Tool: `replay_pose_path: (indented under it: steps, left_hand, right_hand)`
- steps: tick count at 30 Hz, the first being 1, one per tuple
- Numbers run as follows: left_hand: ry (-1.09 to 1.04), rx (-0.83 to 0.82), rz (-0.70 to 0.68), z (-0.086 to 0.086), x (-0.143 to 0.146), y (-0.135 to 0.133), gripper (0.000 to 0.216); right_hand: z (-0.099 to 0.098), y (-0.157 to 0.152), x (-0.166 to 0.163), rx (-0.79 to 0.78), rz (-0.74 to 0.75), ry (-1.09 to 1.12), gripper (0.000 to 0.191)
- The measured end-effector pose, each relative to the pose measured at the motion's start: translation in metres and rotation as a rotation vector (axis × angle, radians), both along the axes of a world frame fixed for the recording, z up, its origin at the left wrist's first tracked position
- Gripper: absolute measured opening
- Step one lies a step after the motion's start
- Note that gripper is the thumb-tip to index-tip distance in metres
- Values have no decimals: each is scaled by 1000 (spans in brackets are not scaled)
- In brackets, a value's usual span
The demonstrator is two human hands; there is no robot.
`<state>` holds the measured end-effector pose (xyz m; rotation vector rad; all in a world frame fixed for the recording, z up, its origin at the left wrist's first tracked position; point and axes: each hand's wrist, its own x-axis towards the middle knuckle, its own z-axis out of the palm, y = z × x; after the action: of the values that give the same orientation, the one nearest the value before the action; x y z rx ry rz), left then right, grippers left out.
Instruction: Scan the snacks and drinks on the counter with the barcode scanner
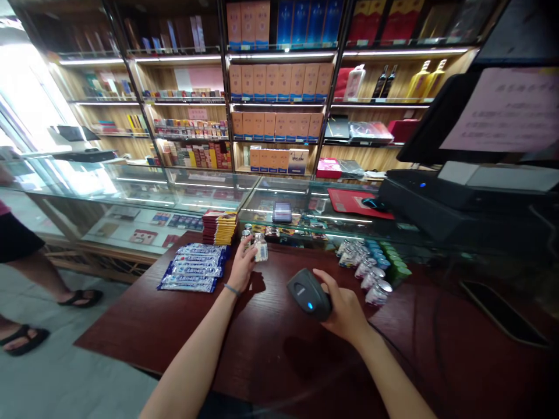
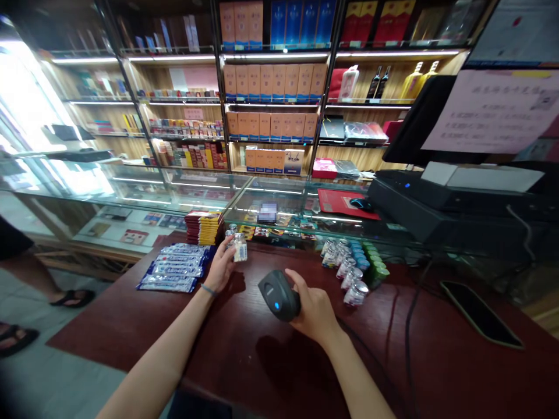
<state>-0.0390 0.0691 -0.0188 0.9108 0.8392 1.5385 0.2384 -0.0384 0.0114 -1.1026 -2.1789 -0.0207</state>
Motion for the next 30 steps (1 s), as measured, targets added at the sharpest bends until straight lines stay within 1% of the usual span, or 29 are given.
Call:
replay_pose_path:
  steps: [1, 2, 3, 6, 7, 8, 10, 14, 16, 19, 24, 27, 30]
  left_hand:
    - [9, 3, 0, 0, 0, 0, 73]
    - [11, 8, 2, -1, 0, 1, 72]
    - [9, 15, 4, -2, -1, 1, 71]
    - [-3, 43, 11, -5, -1, 2, 66]
    - [-5, 51, 13, -6, -1, 2, 64]
    - [-3, 54, 14, -7, 0, 3, 62]
    - [3, 49, 16, -7, 0, 3, 61]
    - [-25, 12, 0, -4, 1, 3, 62]
    - [-42, 4, -24, -2, 0, 3, 63]
    - [-39, 10, -40, -2, -1, 3, 59]
    - [30, 22, -45, 0, 5, 2, 58]
    - [89, 45, -75, 4, 18, -1, 59]
    - [141, 59, -107, 10, 41, -2, 61]
  right_hand:
    - [3, -1, -1, -2, 19, -16, 89]
    - [5, -2, -2, 5, 36, -28, 86]
    - [7, -2, -3, 14, 48, -42, 79]
    - [10, -3, -4, 23, 52, -112, 46]
    - [9, -2, -3, 18, 47, -133, 39]
    - [9, -2, -3, 13, 40, -142, 36]
    - [7, -1, -2, 4, 23, -133, 41]
    - [6, -1, 1, -22, -26, -87, 60]
    - [7, -1, 2, -33, -48, -65, 64]
    - [9, -2, 6, -23, -88, -8, 64]
    - [7, 2, 18, 48, -206, 154, 56]
    - [9, 4, 28, 67, -265, 274, 58]
    - [14, 4, 39, 93, -295, 381, 57]
